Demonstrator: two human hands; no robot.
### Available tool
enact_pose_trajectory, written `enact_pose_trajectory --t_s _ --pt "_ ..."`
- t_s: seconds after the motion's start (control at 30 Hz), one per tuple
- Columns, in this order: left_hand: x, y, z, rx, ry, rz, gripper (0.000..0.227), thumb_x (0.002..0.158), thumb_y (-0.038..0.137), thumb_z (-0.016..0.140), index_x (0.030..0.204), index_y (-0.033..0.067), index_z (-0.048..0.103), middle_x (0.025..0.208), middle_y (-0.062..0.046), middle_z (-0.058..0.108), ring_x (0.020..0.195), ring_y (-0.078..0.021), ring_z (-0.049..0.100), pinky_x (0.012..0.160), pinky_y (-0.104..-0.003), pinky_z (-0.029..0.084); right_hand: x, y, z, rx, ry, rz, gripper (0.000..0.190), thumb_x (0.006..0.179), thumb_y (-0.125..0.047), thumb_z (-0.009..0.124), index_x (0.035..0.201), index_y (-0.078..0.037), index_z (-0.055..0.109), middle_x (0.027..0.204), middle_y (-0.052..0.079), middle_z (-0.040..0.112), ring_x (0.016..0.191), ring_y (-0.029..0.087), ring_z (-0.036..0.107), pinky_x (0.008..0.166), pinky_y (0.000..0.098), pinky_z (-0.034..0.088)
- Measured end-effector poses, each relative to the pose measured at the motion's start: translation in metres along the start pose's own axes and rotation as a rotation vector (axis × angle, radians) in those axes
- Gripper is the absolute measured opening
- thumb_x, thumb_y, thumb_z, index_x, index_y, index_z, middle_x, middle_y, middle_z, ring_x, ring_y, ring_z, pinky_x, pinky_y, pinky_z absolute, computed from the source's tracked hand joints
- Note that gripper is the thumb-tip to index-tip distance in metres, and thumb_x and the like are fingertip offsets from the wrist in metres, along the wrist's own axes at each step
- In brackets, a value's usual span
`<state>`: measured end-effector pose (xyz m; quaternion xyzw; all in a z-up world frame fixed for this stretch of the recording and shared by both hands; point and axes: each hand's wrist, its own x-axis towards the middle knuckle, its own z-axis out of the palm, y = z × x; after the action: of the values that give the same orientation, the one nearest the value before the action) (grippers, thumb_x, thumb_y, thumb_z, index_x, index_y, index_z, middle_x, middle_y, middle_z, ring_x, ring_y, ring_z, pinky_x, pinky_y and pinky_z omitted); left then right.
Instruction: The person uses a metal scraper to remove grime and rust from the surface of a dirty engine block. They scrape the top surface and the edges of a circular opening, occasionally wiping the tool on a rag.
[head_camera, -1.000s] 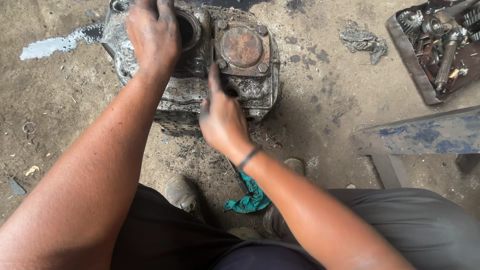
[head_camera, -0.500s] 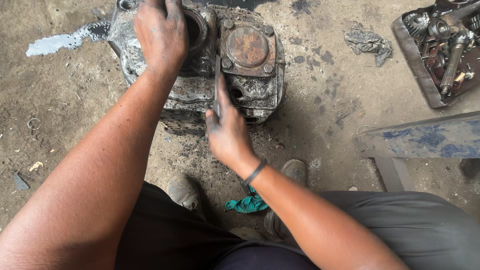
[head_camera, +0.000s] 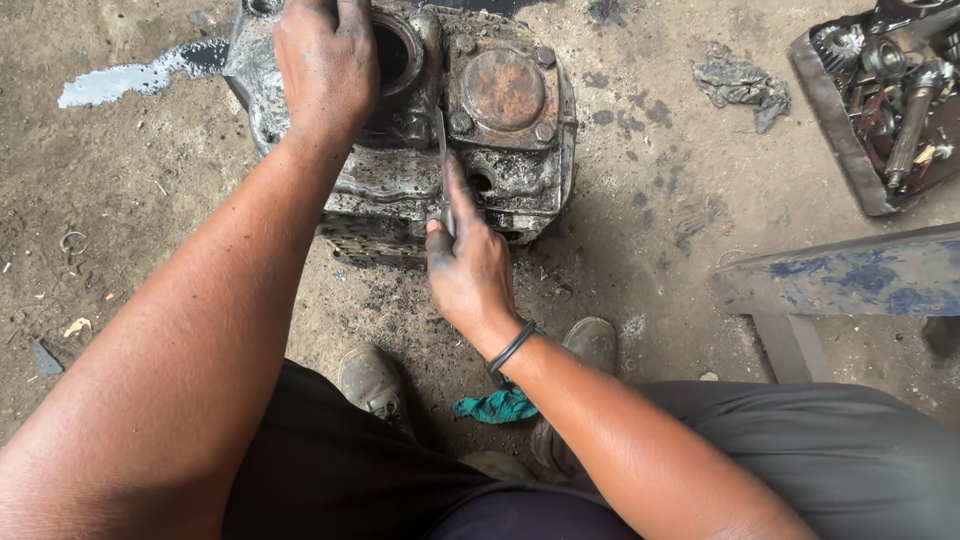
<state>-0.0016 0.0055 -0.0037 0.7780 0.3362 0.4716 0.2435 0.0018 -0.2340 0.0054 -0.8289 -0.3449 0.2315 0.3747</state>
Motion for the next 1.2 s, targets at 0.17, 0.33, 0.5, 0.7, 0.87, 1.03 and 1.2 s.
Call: enact_pose_trajectory --t_s 0.17,0.33,0.5,0.7,0.87,1.03,1.2 --pt "0.0 0.0 -0.001 -0.024 -0.011 0.037 0.035 0.106 0.026 0.06 0.092 -0.005 0.069 0.086 -0.027 0.07 0.083 -0.0471 0.068 0.072 -0.052 0.05 -0.01 -0.003 -0.001 -0.015 -0.044 -0.029 0.077 0.099 -0.015 0.058 0.164 -0.019 0.018 0.077 0.007 0.069 0.047 0.015 0.058 0.042 0.0336 0.053" --pt "0.001 0.009 -0.006 0.066 -0.078 0.023 0.03 0.105 0.024 0.064 0.093 -0.003 0.071 0.085 -0.027 0.07 0.083 -0.0461 0.068 0.072 -0.052 0.052 0.002 0.01 0.002 0.022 -0.095 0.042 0.07 0.101 -0.02 0.057 0.162 -0.021 0.022 0.081 0.004 0.069 0.048 0.02 0.059 0.041 0.0372 0.056" --pt "-0.024 0.064 -0.041 0.303 0.178 0.563 0.013 0.088 0.01 0.071 0.091 -0.0031 0.071 0.083 -0.026 0.07 0.077 -0.0451 0.069 0.068 -0.053 0.052 0.008 0.009 -0.004 0.047 0.094 -0.265 0.072 0.099 -0.017 0.065 0.162 -0.015 0.031 0.081 0.014 0.068 0.062 0.022 0.068 0.056 0.036 0.057" --pt "-0.06 0.102 -0.064 0.446 -0.608 -0.037 0.039 0.096 0.042 0.074 0.086 0.0047 0.075 0.074 -0.022 0.07 0.071 -0.0425 0.07 0.065 -0.051 0.055 0.0 -0.005 0.006 0.243 0.024 -0.073 0.061 0.094 -0.016 0.064 0.149 -0.008 0.038 0.08 0.012 0.072 0.063 0.024 0.071 0.055 0.0407 0.057" --pt "-0.068 0.097 -0.06 0.433 -0.619 0.017 0.032 0.099 0.036 0.067 0.086 0.0081 0.077 0.072 -0.022 0.07 0.067 -0.0436 0.069 0.06 -0.052 0.054 -0.002 0.006 0.035 0.453 0.16 -0.316 0.05 0.092 -0.009 0.071 0.133 -0.001 0.042 0.089 0.011 0.071 0.076 0.023 0.071 0.064 0.038 0.056" --pt "-0.065 0.097 -0.054 0.539 -0.688 0.102 0.039 0.104 0.035 0.06 0.082 0.0082 0.076 0.068 -0.02 0.069 0.062 -0.0422 0.069 0.056 -0.051 0.054 0.005 0.013 0.048 0.797 -0.17 0.063 0.029 0.094 -0.008 0.066 0.12 -0.001 0.055 0.073 0.008 0.061 0.059 0.019 0.06 0.05 0.0328 0.047" --pt "-0.06 0.098 -0.049 0.585 -0.637 0.123 0.038 0.103 0.033 0.06 0.079 0.0064 0.075 0.067 -0.021 0.069 0.061 -0.0411 0.07 0.053 -0.051 0.055 0.018 0.026 0.054 1.101 -0.223 -0.168 0.018 0.099 -0.007 0.067 0.114 -0.002 0.06 0.086 0.003 0.062 0.07 0.01 0.058 0.058 0.0291 0.05"
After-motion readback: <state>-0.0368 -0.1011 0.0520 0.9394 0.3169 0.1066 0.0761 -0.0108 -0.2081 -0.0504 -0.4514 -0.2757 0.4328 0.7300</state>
